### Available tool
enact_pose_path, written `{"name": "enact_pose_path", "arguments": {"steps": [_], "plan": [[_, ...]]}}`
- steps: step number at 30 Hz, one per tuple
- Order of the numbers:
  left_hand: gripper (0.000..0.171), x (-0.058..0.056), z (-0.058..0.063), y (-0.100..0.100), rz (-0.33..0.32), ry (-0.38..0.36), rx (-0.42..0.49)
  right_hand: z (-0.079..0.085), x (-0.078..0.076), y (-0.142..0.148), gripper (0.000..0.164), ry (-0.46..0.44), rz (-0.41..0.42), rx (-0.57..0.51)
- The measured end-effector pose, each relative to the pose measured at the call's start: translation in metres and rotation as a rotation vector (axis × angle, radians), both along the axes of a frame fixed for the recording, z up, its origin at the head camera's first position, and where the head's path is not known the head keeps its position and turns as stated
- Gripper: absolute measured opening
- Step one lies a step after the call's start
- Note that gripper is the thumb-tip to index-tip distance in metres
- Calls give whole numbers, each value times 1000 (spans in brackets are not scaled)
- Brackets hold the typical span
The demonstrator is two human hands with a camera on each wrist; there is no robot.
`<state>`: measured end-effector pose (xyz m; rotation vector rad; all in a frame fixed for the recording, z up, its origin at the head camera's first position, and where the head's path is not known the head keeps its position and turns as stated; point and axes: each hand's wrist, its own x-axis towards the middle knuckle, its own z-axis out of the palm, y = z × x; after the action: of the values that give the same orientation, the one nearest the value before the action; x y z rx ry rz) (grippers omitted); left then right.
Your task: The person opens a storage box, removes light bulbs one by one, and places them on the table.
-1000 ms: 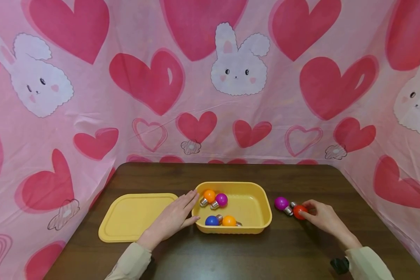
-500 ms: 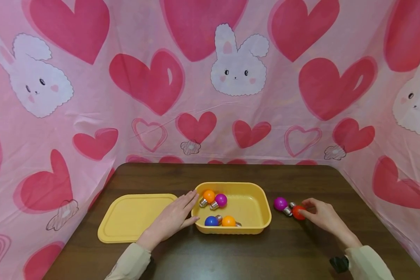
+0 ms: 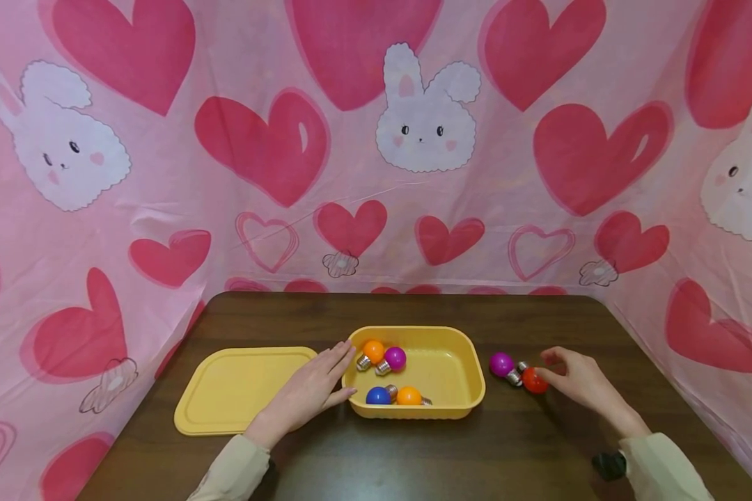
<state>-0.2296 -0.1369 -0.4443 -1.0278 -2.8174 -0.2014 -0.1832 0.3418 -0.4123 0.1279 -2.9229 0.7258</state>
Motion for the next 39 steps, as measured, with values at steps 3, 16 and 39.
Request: {"name": "enact_pose_path", "arguments": {"steps": [3,16,39], "plan": [[73,0,-1,0,-10,16,13,6,-2,-3,38,15,8,2],[73,-1,-2,-1,-13,26,15,32,-16,-36,37,32,102,10],[75,0,1,0,1,-6,-1,40,-25,-104,31,-60,452,-51]]}}
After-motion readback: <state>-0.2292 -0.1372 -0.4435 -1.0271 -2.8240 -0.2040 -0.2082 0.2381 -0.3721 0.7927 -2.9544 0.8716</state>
